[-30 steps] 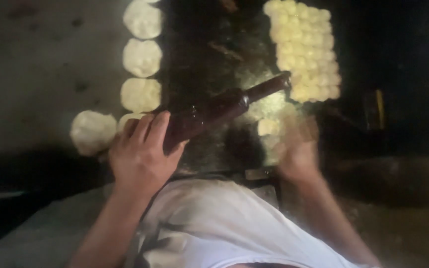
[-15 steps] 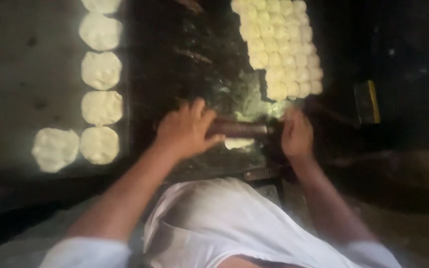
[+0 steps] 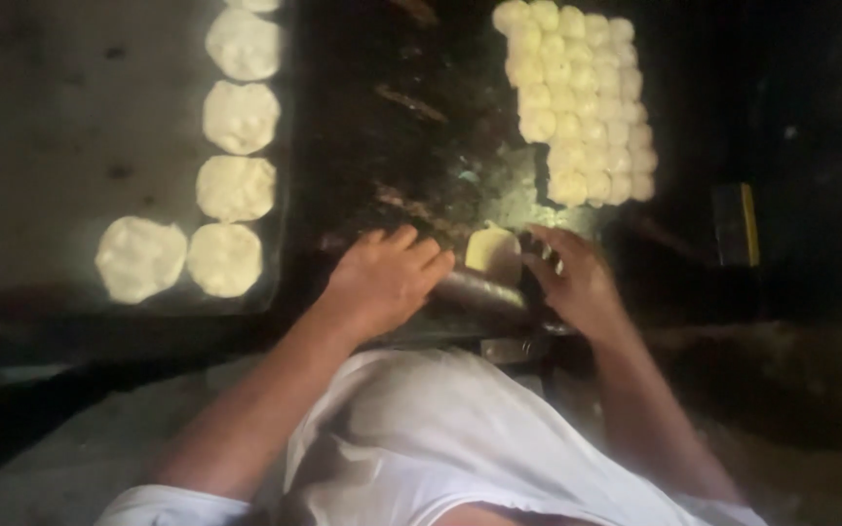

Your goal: The recorder uses a rolling pin and hands to flatten small pieces of dough into rounds and places them on a metal tray.

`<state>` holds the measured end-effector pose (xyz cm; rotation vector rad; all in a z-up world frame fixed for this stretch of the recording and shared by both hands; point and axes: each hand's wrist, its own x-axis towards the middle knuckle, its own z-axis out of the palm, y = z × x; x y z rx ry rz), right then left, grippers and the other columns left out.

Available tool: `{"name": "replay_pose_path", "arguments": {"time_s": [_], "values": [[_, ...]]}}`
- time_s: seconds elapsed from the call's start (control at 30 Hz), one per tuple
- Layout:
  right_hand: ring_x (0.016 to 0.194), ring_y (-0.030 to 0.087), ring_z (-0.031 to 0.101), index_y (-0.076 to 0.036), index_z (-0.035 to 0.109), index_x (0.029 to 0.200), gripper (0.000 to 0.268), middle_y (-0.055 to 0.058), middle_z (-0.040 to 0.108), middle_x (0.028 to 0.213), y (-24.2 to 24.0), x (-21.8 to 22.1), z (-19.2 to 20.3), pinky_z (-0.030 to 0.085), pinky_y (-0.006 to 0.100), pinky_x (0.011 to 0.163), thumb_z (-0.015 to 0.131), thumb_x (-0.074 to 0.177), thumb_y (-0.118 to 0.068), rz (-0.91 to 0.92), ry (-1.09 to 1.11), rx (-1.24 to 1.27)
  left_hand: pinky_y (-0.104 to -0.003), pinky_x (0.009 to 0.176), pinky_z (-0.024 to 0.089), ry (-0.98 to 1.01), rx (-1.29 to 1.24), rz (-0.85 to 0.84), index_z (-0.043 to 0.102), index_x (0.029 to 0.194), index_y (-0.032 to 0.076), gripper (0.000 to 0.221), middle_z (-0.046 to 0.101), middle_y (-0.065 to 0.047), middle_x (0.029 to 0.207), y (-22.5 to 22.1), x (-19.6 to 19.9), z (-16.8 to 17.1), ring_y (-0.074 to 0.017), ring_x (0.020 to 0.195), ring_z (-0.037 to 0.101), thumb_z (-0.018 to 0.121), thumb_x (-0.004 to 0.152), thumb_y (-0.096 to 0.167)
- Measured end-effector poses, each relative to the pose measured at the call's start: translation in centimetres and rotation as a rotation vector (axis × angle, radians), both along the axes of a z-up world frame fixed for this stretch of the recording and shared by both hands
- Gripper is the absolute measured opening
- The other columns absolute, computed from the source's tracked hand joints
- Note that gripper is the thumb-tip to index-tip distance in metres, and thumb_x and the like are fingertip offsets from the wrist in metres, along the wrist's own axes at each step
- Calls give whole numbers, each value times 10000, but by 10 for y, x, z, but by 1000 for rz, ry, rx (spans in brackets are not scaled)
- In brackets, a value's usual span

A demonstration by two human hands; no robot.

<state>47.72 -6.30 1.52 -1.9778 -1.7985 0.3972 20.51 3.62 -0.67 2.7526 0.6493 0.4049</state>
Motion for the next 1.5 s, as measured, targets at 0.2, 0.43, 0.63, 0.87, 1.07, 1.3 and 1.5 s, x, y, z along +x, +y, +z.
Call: {"name": "replay_pose_path", "arguments": {"time_s": [0.2, 0.43, 0.63, 0.87, 1.07, 1.3, 1.5], "values": [[1073, 374, 655, -24, 668, 1149, 266, 198, 675, 1185, 4, -7, -52, 556, 450, 894, 725, 895, -75, 199, -193, 149, -415, 809, 545, -77, 13, 6, 683, 1231, 150, 533, 687, -14, 1096, -26, -86, 25, -237, 1036, 635, 813, 726, 259], [959, 179, 779, -99, 739, 1032, 174, 85, 802, 1066, 24, -62, 9, 643, 338, 833, 777, 889, -190, 58, -36, -355, -384, 739, 567, -487, -68, 331, 701, 1171, 55, 662, 710, -80, 1104, -73, -187, 27, -271, 946, 670, 888, 601, 335], [927, 171, 739, -77, 715, 1154, 241, 86, 764, 1075, 121, -223, 40, 627, 323, 788, 741, 923, -141, 315, 140, -225, -395, 774, 584, -623, -56, 631, 690, 1151, 43, 595, 706, -100, 1075, -101, -227, 25, -287, 933, 685, 894, 612, 190], [994, 246, 718, -79, 727, 1174, 272, 64, 753, 1124, 171, -310, -38, 606, 390, 940, 697, 907, -35, 793, -191, 396, -425, 744, 584, -511, -186, 776, 683, 1177, 38, 663, 710, -121, 1099, -129, -251, 11, -321, 941, 678, 916, 605, 279], [1140, 279, 695, -62, 601, 1281, 248, 105, 695, 1329, 179, -280, -51, 558, 432, 989, 616, 1049, -150, 639, -43, 276, -453, 762, 588, -489, -289, 893, 689, 1179, 67, 626, 710, -115, 1106, -136, -258, -2, -337, 980, 684, 893, 644, 319], [1355, 373, 542, -84, 607, 1427, 433, 174, 624, 1445, 166, -251, -36, 396, 587, 1098, 652, 1008, -183, 807, -324, 276, -471, 804, 584, -448, -142, 786, 690, 1138, 58, 618, 723, -124, 1078, -98, -252, 8, -331, 949, 702, 901, 606, 292], [1052, 287, 661, -140, 640, 1356, 363, 150, 639, 1320, 159, -132, 13, 563, 447, 936, 646, 998, -203, -84, -463, -217, -421, 746, 609, -458, -166, 773, 702, 1109, 54, 603, 743, -131, 1044, -82, -239, -1, -302, 903, 733, 920, 599, 291]]}}
